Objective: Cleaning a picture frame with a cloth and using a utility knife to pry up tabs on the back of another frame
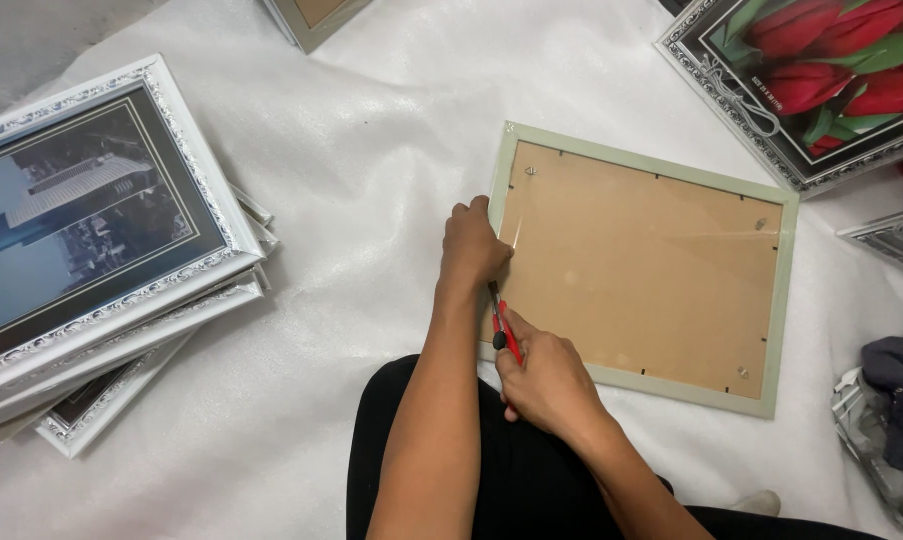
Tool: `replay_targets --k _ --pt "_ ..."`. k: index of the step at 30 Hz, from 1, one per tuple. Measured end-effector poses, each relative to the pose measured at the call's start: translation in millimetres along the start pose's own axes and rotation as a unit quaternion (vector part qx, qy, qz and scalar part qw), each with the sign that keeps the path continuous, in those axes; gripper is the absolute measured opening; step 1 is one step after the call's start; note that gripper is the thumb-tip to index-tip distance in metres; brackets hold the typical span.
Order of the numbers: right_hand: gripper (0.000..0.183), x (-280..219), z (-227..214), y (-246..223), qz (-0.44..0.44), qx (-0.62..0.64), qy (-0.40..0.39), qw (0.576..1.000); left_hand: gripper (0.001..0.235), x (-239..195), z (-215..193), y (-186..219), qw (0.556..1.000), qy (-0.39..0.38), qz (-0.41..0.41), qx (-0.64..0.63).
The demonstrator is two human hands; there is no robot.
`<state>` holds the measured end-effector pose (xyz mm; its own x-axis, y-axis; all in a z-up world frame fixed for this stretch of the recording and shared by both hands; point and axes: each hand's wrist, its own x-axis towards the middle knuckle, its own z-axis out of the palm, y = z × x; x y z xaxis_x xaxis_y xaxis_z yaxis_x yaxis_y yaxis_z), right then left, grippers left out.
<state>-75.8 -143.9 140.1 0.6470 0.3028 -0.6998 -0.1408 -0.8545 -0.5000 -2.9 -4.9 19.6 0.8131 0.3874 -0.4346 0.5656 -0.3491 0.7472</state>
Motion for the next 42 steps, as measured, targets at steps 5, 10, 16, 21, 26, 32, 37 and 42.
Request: replay_targets --k 5,10,16,21,26,32,37,42 --pt "0.064 -10.4 4.1 -2.7 0.002 -0.013 -0.001 1.000 0.082 10.9 10.8 -11.3 1.000 0.003 0.005 0.020" --pt "0.061 -8.7 5.6 7.8 -0.002 -0.046 -0.015 0.999 0.077 29.9 34.6 -35.7 0.998 0.059 0.027 0.017" --pt "0.062 -21.4 1.3 5.0 0.019 -0.078 -0.081 0.993 0.077 14.9 19.7 -15.4 0.999 0.028 -0.020 0.003" --pt "0.063 -29.1 -3.5 -5.6 0.038 -0.082 -0.109 0.990 0.077 18.3 24.4 -21.6 0.999 0.040 -0.007 0.000" --pt "0.062 -32.0 -6.1 -9.5 0.030 -0.089 -0.122 0.988 0.075 20.8 24.1 -21.6 0.999 0.034 -0.004 -0.005" --pt "0.061 -31.0 -1.0 -5.3 0.025 -0.069 -0.121 0.990 0.075 18.5 22.9 -20.0 0.999 0.029 -0.019 0.001" --pt "0.061 -31.4 3.7 6.9 0.005 -0.079 -0.092 0.993 0.067 20.1 27.0 -22.5 0.999 0.038 0.003 0.011" --pt "0.064 -33.3 -4.6 4.9 0.051 -0.040 -0.105 0.992 0.070 23.4 30.3 -26.7 0.999 0.045 0.011 0.005"
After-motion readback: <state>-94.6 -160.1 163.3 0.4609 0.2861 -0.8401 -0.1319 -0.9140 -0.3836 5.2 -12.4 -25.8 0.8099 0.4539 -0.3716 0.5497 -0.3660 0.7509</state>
